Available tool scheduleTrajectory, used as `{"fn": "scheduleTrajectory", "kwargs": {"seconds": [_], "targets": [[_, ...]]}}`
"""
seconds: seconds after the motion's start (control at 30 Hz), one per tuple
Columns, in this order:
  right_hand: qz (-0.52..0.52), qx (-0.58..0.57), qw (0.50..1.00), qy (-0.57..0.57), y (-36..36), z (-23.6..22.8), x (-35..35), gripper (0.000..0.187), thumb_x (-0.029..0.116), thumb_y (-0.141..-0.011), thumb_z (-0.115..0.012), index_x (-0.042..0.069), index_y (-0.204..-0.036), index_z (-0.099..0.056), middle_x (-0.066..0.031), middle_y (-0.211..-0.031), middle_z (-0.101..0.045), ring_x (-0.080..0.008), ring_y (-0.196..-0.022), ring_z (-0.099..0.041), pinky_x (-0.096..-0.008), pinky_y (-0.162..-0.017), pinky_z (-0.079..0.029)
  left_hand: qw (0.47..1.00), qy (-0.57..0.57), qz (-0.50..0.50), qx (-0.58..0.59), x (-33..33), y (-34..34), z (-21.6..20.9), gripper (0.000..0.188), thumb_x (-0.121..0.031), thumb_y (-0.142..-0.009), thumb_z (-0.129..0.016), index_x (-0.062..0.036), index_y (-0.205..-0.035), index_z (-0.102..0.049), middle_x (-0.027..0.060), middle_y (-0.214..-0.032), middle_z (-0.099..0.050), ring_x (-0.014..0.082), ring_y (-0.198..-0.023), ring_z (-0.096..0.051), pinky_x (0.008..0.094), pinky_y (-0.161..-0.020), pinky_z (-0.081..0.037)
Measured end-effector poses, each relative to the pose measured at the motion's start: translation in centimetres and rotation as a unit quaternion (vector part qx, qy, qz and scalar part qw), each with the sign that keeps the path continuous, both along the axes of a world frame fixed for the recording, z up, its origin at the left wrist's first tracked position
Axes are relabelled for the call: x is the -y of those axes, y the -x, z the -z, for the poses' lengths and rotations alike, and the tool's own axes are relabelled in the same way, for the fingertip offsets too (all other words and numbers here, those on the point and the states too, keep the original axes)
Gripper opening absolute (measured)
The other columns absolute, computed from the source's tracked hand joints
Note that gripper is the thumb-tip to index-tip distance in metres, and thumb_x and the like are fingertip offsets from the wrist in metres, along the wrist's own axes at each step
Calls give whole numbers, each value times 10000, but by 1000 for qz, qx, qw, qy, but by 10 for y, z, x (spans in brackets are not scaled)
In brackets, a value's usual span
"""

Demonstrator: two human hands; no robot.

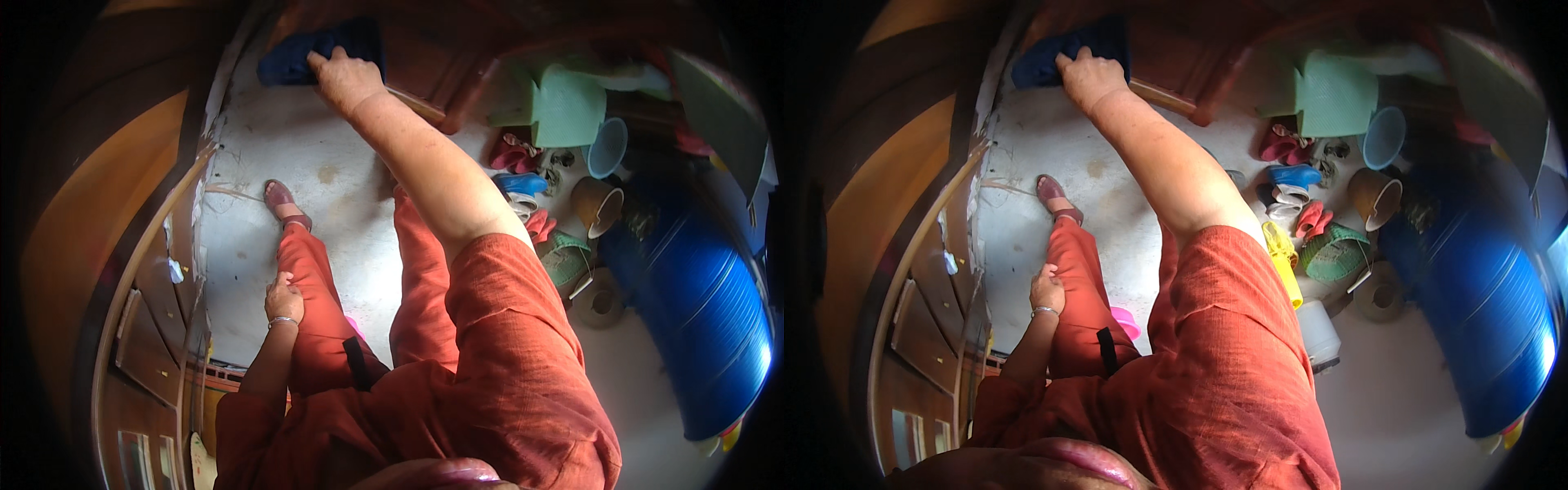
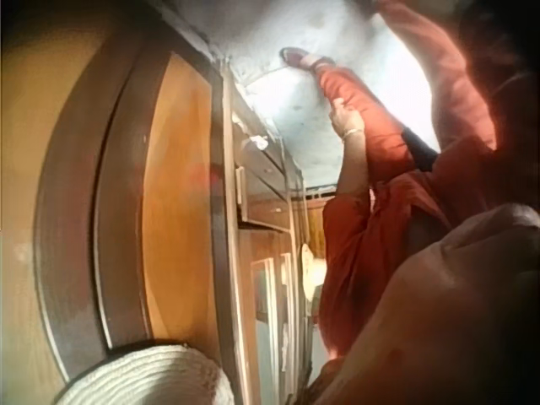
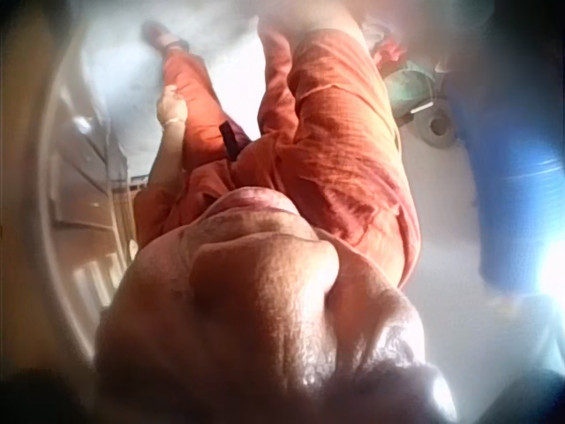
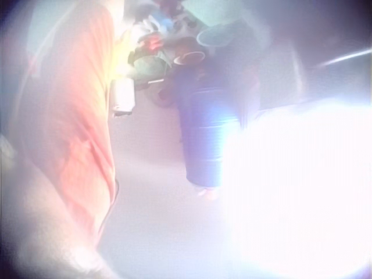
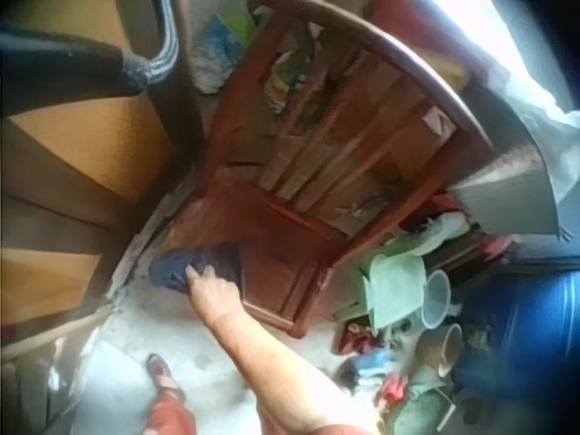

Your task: The person wets and wrings out a cloth in a basin of water, wipes down wooden cabinet doors and drawers with the cloth, and then rinses the cloth before picking up the basin.

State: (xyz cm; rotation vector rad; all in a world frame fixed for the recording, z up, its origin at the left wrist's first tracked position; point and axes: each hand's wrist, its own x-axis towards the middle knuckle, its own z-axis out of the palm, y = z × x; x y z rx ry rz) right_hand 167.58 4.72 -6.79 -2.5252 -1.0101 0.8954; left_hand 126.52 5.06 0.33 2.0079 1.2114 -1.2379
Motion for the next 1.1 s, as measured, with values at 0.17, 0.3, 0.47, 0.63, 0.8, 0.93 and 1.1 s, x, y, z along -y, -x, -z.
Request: {"fn": "scheduleTrajectory", "kwargs": {"seconds": [0.17,0.3,0.47,0.63,0.8,0.93,1.1], "targets": [[1,-20,999,50,-11,-19,97,378,97,-869,-442,204,-1223,-518,-207,-1073,-565,-349,-928,-638,-431,-771,-519,999,-2,29,-14,1,-16,-6,235,-110,-816,-494,-115,-1043,-556,94,-1044,-620,302,-1052,-536,409,-885,-453],[25,-26,993,111,-20,-39,188,386,118,-846,-490,214,-1218,-527,-206,-1053,-560,-358,-888,-640,-437,-746,-528,996,-3,85,13,-3,-12,0,255,-101,-809,-494,-123,-1056,-555,94,-1040,-621,300,-1043,-544,413,-878,-451],[133,-62,971,189,18,-78,303,399,115,-840,-497,206,-1226,-534,-197,-1094,-573,-381,-899,-633,-458,-771,-521,985,-70,140,79,-16,-65,-21,256,-71,-797,-502,-109,-1043,-563,96,-953,-635,296,-977,-569,425,-859,-453],[296,-124,927,193,128,-143,442,304,212,-836,-568,150,-1134,-575,-206,-988,-626,-389,-912,-616,-468,-772,-499,944,-95,44,314,-36,-144,-29,305,28,-788,-482,-98,-1054,-562,123,-848,-635,276,-783,-619,369,-724,-499],[460,-181,820,289,292,-245,505,384,240,-825,-608,154,-1197,-564,-190,-1111,-621,-353,-1049,-586,-430,-887,-481,942,42,147,298,-33,-191,-59,347,23,-767,-480,-117,-1073,-560,76,-827,-653,229,-779,-638,355,-706,-504],[619,-282,661,317,418,-306,478,559,235,-799,-656,74,-1307,-489,-176,-1268,-541,-324,-1179,-510,-365,-1004,-415,937,125,224,239,-73,-194,-83,274,-30,-793,-568,-97,-1057,-595,62,-854,-665,169,-781,-625,300,-724,-502],[731,-301,544,282,573,-329,383,593,237,-780,-675,83,-1319,-482,-168,-1269,-545,-313,-1180,-514,-363,-1004,-414,894,168,376,176,-190,-200,-42,240,-138,-768,-640,-79,-1001,-627,102,-889,-678,212,-831,-650,327,-758,-510]]}}
